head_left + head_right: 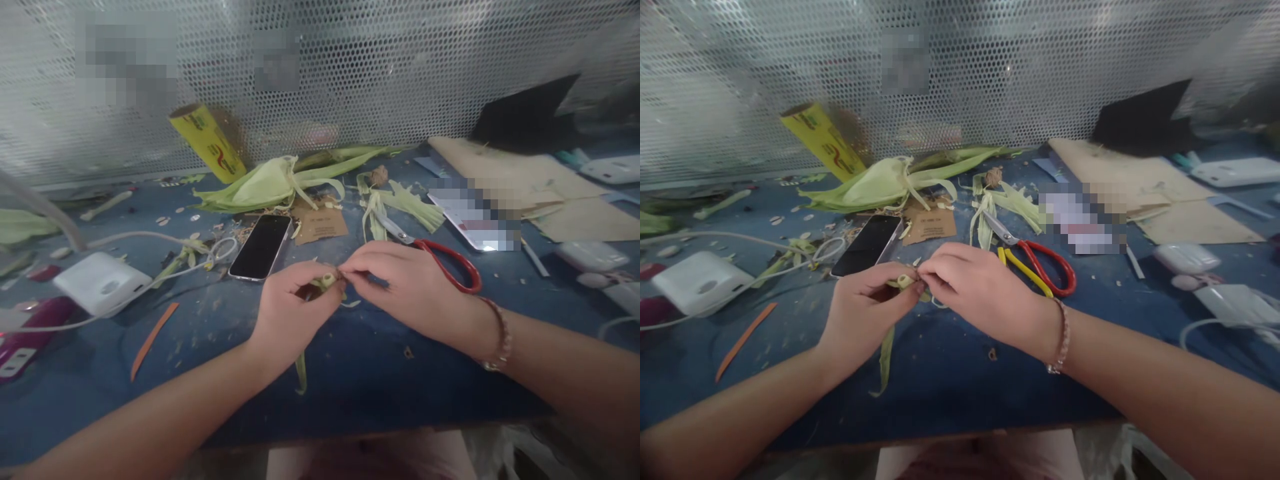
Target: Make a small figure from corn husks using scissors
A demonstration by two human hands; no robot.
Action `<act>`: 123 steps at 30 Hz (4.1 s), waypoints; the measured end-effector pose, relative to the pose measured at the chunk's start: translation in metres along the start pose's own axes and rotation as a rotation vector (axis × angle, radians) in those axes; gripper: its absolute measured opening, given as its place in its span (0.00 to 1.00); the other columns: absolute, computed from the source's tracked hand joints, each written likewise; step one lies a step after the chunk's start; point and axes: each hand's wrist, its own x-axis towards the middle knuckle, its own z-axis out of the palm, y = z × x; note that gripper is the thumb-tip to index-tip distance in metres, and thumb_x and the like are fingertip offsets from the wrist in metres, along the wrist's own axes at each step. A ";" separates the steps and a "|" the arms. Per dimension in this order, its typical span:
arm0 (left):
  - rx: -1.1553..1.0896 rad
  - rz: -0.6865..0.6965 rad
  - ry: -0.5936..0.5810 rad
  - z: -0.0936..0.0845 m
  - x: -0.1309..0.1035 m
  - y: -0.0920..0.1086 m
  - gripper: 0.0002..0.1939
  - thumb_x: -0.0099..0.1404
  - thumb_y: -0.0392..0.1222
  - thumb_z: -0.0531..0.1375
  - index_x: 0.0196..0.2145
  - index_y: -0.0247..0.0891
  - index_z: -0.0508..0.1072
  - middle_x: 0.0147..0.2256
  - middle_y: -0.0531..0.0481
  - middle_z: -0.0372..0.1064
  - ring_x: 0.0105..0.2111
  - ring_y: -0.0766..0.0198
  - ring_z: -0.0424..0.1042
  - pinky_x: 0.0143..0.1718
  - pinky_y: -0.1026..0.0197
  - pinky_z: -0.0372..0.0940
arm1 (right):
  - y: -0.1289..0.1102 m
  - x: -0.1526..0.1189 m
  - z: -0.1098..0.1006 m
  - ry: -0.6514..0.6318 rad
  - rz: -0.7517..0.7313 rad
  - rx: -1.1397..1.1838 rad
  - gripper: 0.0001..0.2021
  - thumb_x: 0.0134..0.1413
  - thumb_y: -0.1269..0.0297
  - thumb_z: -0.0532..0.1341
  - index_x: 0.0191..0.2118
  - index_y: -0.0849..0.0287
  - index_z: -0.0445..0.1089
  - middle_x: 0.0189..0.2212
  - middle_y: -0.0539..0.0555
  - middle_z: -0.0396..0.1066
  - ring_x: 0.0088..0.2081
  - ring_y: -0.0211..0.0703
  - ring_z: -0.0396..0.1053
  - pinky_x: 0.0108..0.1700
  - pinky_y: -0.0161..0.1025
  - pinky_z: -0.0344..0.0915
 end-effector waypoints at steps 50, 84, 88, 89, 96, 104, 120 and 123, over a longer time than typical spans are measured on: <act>0.049 -0.150 0.069 -0.001 -0.002 0.008 0.07 0.55 0.40 0.59 0.25 0.37 0.75 0.18 0.54 0.67 0.19 0.70 0.64 0.20 0.69 0.60 | 0.002 -0.001 0.002 0.030 0.129 0.071 0.07 0.52 0.73 0.55 0.29 0.60 0.70 0.27 0.50 0.72 0.29 0.34 0.68 0.32 0.29 0.63; -0.014 -0.065 0.148 -0.002 0.000 -0.001 0.06 0.54 0.37 0.60 0.30 0.39 0.76 0.29 0.50 0.75 0.27 0.65 0.72 0.25 0.66 0.66 | 0.003 0.003 0.001 0.050 0.302 0.469 0.03 0.50 0.72 0.57 0.29 0.60 0.67 0.28 0.50 0.69 0.29 0.34 0.67 0.31 0.31 0.66; 0.050 -0.006 0.159 -0.002 -0.001 0.001 0.04 0.54 0.36 0.60 0.28 0.39 0.76 0.28 0.51 0.74 0.26 0.67 0.71 0.26 0.66 0.65 | -0.001 0.002 0.000 0.027 0.287 0.415 0.05 0.51 0.73 0.56 0.29 0.60 0.68 0.27 0.50 0.69 0.29 0.34 0.66 0.31 0.31 0.66; 0.060 0.017 0.163 -0.001 -0.001 0.001 0.04 0.54 0.36 0.60 0.28 0.39 0.75 0.27 0.51 0.73 0.26 0.67 0.70 0.26 0.66 0.65 | -0.003 0.003 0.000 0.024 0.294 0.413 0.05 0.50 0.73 0.56 0.29 0.60 0.69 0.27 0.50 0.70 0.29 0.34 0.67 0.31 0.31 0.66; 0.168 0.187 0.189 -0.001 -0.003 0.001 0.06 0.54 0.32 0.58 0.24 0.39 0.75 0.25 0.53 0.72 0.26 0.69 0.69 0.27 0.67 0.64 | -0.009 0.004 0.001 0.031 0.326 0.385 0.05 0.49 0.73 0.57 0.27 0.60 0.69 0.27 0.51 0.71 0.30 0.35 0.68 0.31 0.32 0.66; 0.358 0.385 0.207 0.002 -0.002 0.001 0.06 0.53 0.31 0.59 0.24 0.37 0.76 0.24 0.52 0.74 0.24 0.70 0.70 0.26 0.70 0.66 | -0.010 0.004 0.002 0.056 0.353 0.368 0.05 0.47 0.75 0.57 0.26 0.61 0.68 0.25 0.50 0.70 0.28 0.34 0.67 0.30 0.30 0.65; 0.188 0.151 0.200 0.003 -0.005 0.002 0.08 0.55 0.33 0.59 0.30 0.41 0.77 0.26 0.54 0.74 0.26 0.69 0.70 0.27 0.68 0.66 | -0.007 0.003 0.002 0.085 0.368 0.505 0.07 0.45 0.76 0.55 0.22 0.60 0.65 0.25 0.51 0.68 0.28 0.35 0.65 0.30 0.33 0.64; 0.161 0.111 0.208 0.001 -0.004 0.002 0.08 0.55 0.34 0.59 0.31 0.40 0.78 0.26 0.53 0.74 0.25 0.70 0.69 0.26 0.69 0.64 | -0.004 0.002 0.001 0.078 0.309 0.440 0.07 0.44 0.77 0.56 0.23 0.60 0.65 0.26 0.51 0.69 0.28 0.36 0.65 0.30 0.33 0.64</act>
